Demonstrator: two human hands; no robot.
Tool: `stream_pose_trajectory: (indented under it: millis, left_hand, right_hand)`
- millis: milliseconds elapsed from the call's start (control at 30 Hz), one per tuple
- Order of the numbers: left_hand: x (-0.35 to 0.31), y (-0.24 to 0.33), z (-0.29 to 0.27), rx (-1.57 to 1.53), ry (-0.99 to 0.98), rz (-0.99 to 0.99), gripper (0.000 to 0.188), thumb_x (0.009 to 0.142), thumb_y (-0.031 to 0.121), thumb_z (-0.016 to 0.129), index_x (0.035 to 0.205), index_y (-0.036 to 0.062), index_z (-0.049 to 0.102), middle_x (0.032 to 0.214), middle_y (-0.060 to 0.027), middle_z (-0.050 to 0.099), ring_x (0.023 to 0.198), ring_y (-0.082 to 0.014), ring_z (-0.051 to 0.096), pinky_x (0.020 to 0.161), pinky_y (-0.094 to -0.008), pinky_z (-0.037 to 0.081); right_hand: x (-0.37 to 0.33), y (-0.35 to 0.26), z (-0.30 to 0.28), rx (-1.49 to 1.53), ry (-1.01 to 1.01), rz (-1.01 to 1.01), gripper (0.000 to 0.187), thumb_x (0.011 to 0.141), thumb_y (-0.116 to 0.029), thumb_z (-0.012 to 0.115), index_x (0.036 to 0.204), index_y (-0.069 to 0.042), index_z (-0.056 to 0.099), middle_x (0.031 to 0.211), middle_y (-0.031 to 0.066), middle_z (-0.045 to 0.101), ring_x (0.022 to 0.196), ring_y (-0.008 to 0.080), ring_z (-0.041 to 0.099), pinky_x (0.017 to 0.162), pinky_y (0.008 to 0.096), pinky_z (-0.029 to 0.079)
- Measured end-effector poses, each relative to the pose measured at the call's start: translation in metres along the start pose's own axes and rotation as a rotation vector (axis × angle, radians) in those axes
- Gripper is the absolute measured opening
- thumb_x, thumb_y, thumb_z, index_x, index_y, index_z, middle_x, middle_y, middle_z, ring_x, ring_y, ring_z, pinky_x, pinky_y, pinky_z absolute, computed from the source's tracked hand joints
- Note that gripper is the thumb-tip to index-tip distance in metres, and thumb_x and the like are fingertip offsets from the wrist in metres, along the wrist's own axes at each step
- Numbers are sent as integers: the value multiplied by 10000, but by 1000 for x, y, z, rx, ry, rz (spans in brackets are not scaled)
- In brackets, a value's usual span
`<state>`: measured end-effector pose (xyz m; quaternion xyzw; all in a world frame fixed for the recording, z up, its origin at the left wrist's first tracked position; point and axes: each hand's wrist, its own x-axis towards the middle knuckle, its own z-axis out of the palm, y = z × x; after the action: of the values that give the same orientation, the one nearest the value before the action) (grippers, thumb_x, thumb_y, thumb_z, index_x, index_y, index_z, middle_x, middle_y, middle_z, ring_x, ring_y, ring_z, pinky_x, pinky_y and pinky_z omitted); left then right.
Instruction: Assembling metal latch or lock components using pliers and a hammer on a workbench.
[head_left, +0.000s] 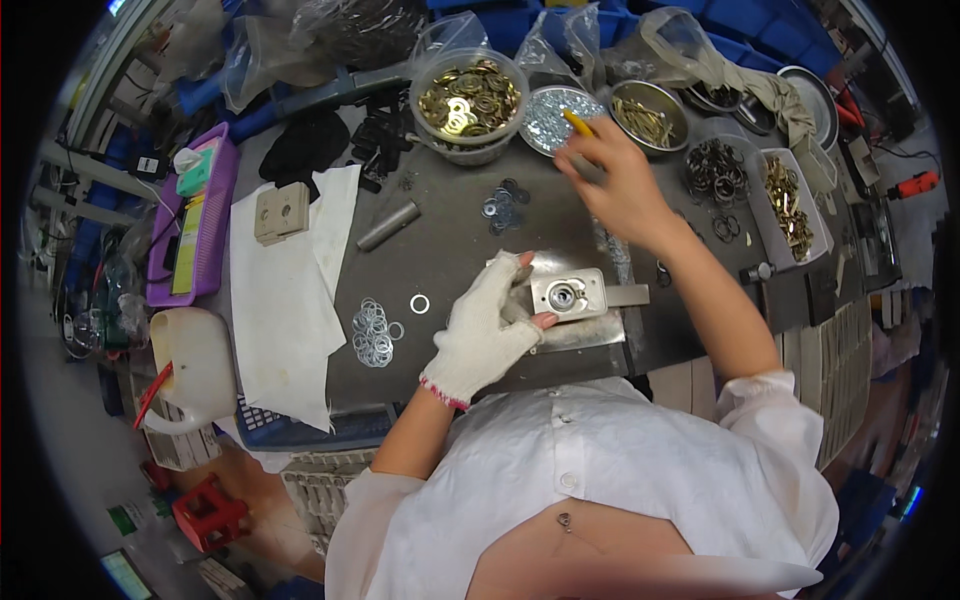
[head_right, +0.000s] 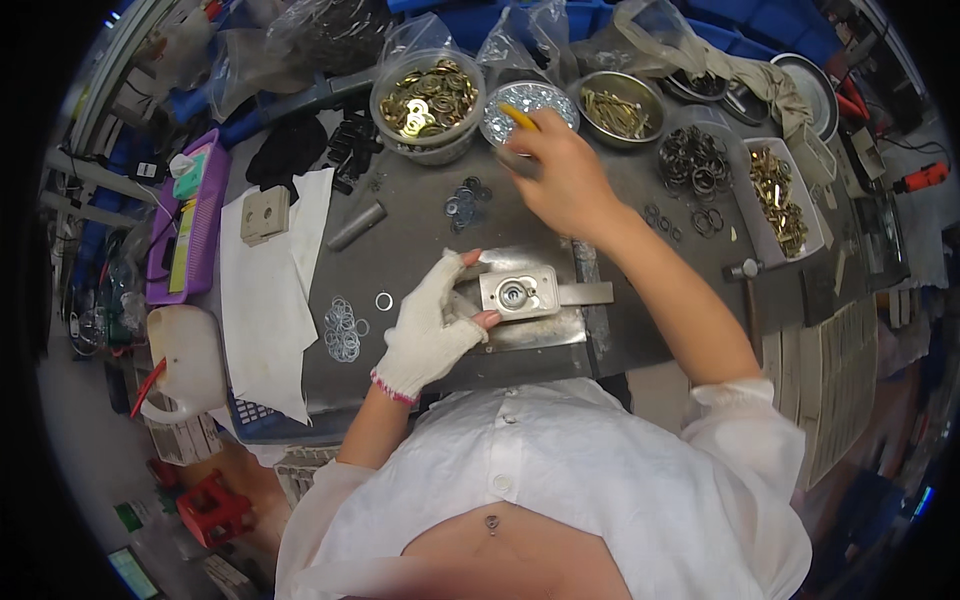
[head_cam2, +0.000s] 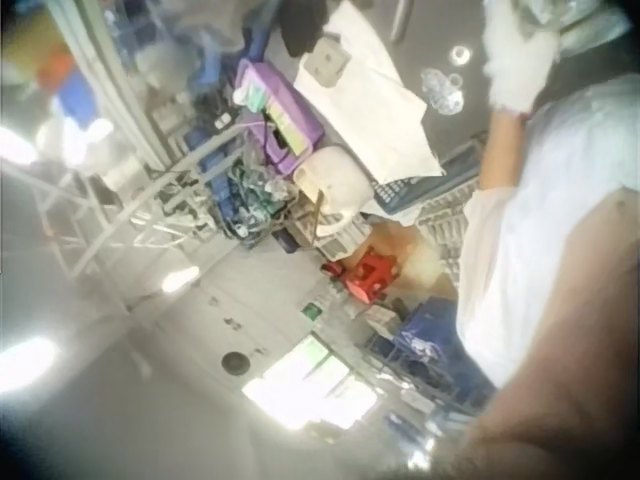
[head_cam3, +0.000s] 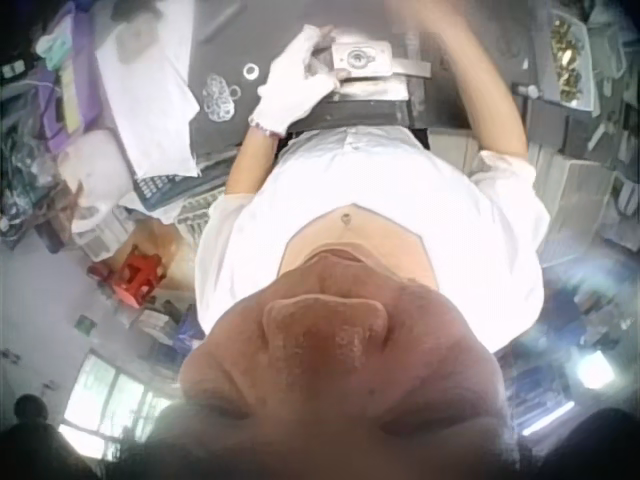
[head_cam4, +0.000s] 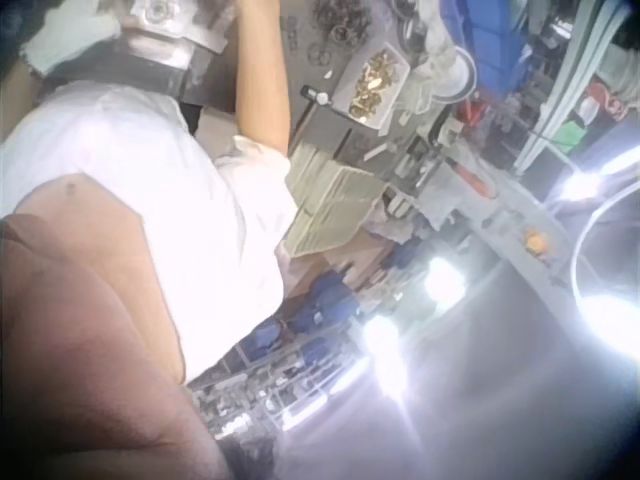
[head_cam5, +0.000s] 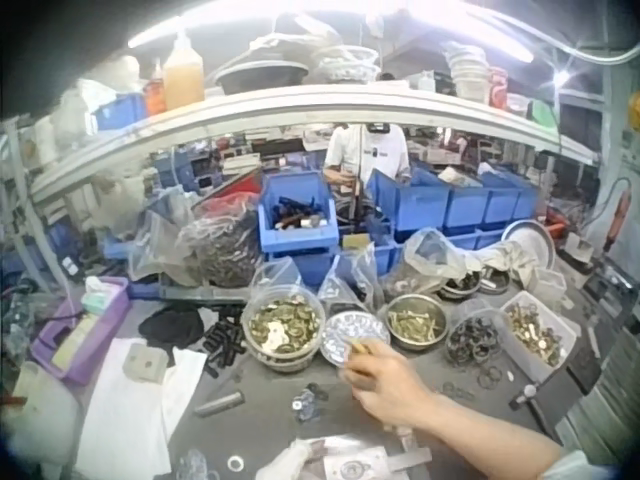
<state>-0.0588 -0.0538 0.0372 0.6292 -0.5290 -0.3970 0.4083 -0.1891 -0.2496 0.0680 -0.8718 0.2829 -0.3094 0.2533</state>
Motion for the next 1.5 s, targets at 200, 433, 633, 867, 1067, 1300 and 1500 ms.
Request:
stream_pose_trajectory:
  millis: [200, 433, 633, 867, 1067, 1300, 1500]
  left_hand:
    - [-21, 6, -43, -207, 386, -206, 573, 821, -18, 667, 1355, -44, 461, 850, -82, 628, 679, -80, 582, 600, -215, 481]
    - [-42, -27, -80, -317, 743, -300, 422, 865, 9, 645, 1271, -3, 531, 1059, -149, 614, 728, -99, 603, 612, -243, 482]
    - [-29, -33, -78, 777, 440, 116, 279, 713, 26, 688, 983, 88, 660, 1113, -95, 611, 1047, -302, 580, 859, -392, 491]
    - [-31, -53, -73, 962, 382, 103, 252, 671, 107, 715, 913, 82, 648, 1199, -96, 599, 1232, -370, 440, 1013, -470, 387]
    - [-27, -52, -74, 990, 382, 40, 186, 692, 85, 705, 860, 43, 639, 1222, -100, 613, 1257, -393, 444, 1034, -465, 379]
    - [-34, -50, -64, 711, 460, 42, 136, 727, 63, 659, 845, -3, 650, 1214, -156, 626, 1290, -382, 453, 1058, -444, 383]
    - [-4, 3, -20, 15, 266, -10, 152, 774, 73, 632, 877, -38, 647, 1262, -162, 619, 1303, -329, 484, 1066, -372, 378]
  right_hand:
    - [112, 9, 58, -603, -198, 1, 283, 746, -140, 704, 979, 19, 697, 1156, 192, 551, 1077, 329, 598, 879, 447, 520]
    - [99, -1, 28, -446, -139, 41, 476, 926, -262, 672, 1261, 22, 488, 974, 113, 598, 819, 167, 560, 753, 301, 476]
    - [-7, 20, -24, 439, -319, 519, 200, 838, -185, 671, 872, 11, 648, 728, 73, 626, 608, 111, 576, 506, 257, 445]
    - [-75, 0, -46, 1093, -194, 733, 103, 850, -93, 687, 874, -29, 610, 754, 79, 634, 574, 102, 560, 446, 219, 398]
    - [-95, -3, -39, 1032, -122, 667, 194, 874, -64, 657, 1056, 5, 661, 722, 52, 617, 571, 85, 534, 480, 220, 409]
    - [-107, -5, -50, 731, -212, 489, 303, 911, -25, 577, 1201, -29, 664, 819, 41, 622, 675, 82, 580, 576, 215, 467]
    - [-129, 0, -47, 679, -64, 385, 295, 929, -22, 557, 1202, -46, 665, 917, 33, 622, 807, 94, 633, 600, 207, 502]
